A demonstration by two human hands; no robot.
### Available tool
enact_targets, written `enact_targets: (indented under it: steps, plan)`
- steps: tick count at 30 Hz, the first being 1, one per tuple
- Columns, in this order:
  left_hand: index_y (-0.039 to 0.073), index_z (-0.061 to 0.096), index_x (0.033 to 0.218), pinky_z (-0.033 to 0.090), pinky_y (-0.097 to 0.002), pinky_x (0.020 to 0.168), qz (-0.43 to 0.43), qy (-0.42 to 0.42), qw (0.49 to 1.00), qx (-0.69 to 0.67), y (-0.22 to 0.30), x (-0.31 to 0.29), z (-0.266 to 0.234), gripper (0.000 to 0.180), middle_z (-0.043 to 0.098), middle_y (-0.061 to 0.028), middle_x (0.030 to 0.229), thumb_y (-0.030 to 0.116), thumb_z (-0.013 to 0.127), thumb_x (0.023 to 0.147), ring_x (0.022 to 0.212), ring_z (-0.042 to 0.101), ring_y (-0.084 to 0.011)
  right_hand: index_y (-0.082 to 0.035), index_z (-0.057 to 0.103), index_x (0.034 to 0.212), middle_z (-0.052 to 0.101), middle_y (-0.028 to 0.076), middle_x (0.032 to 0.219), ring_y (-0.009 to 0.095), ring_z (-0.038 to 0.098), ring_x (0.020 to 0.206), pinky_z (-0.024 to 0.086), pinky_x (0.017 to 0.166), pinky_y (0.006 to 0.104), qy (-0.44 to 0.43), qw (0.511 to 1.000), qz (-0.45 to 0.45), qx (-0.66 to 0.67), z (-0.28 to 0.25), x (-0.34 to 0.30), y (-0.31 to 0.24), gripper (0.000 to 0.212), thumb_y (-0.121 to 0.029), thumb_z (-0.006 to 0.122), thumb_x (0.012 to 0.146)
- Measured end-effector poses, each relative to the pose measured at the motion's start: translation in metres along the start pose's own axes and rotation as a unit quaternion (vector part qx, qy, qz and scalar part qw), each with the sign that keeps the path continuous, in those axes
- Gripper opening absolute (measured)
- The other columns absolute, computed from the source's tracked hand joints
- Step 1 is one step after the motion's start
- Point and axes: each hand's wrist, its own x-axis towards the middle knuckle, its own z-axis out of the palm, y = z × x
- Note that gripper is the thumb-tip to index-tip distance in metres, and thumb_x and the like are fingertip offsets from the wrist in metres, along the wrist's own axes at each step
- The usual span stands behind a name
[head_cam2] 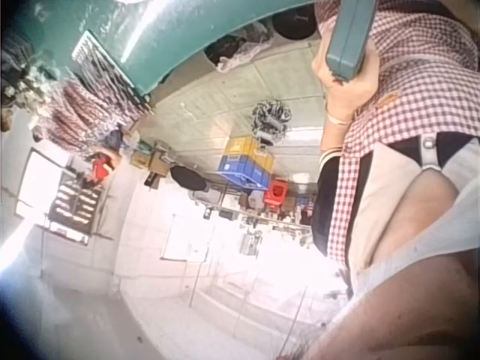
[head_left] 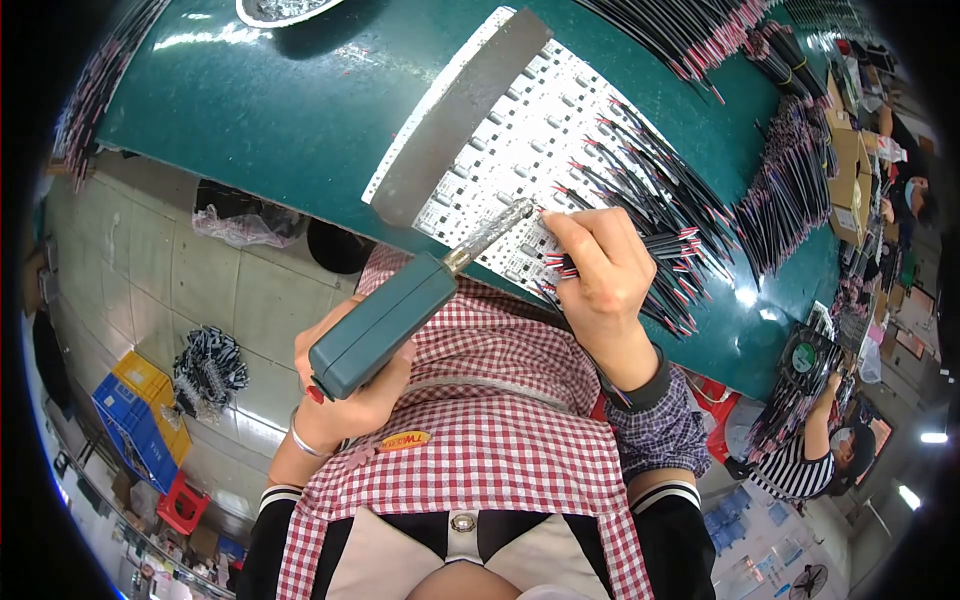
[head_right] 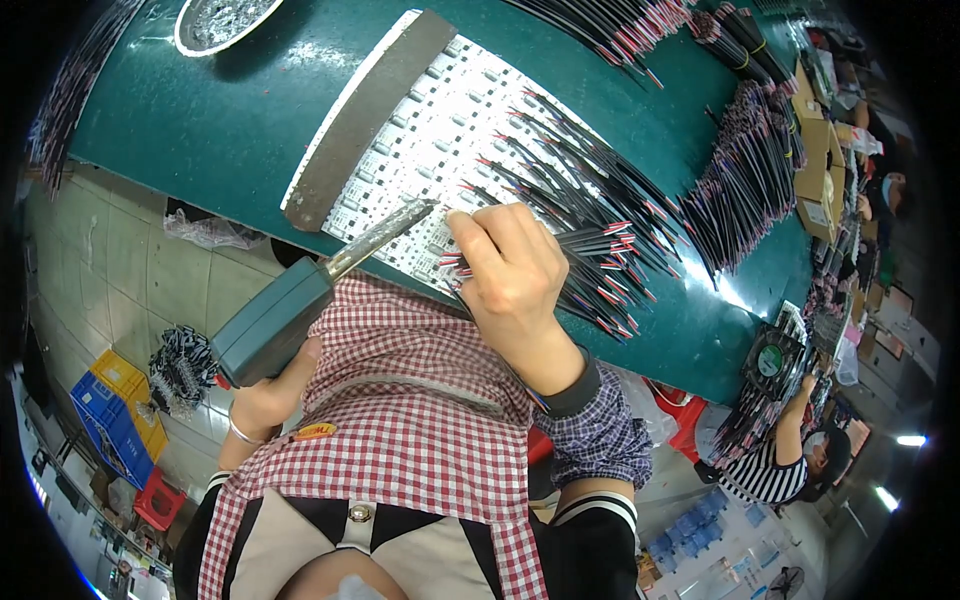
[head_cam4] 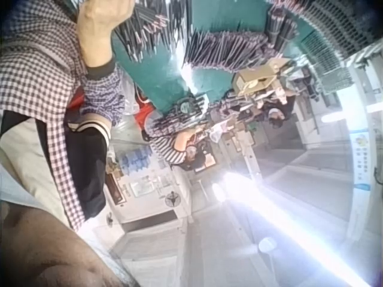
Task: The person solders electrical wires onto a circuit board panel using a soldering tool, positioning and attaching the wires to the board contacts.
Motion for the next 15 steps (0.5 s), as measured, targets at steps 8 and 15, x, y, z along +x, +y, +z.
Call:
enact_targets:
  steps: [8,15]
  plan:
    - [-0.004,0.068,0.083,0.052,-0.0330,0.059,0.019,-0.024,1.000,0.006,0.0039,0.0036,0.0005,0.016,0.065,-0.0151,0.081,-0.004,0.071,0.067,0.067,0.065,-0.0274,-0.003,0.070,0.094,0.059,0.006,0.079,0.024,0.059,0.071,0.045,0.059,0.0356,0.002,1.000,0.001,0.002,0.0007,0.0007,0.0019,0.039,0.008,0.060,0.058]
    - [-0.004,0.068,0.084,0.052,-0.0331,0.058,0.016,-0.016,1.000,0.001,0.0000,-0.0012,0.0003,0.017,0.066,-0.0145,0.080,-0.004,0.071,0.067,0.064,0.064,-0.0274,-0.003,0.071,0.095,0.059,0.006,0.081,0.024,0.058,0.072,0.046,0.059,0.0357,-0.001,1.000,-0.009,-0.004,0.0006,0.0014,0.0022,0.038,0.008,0.060,0.059]
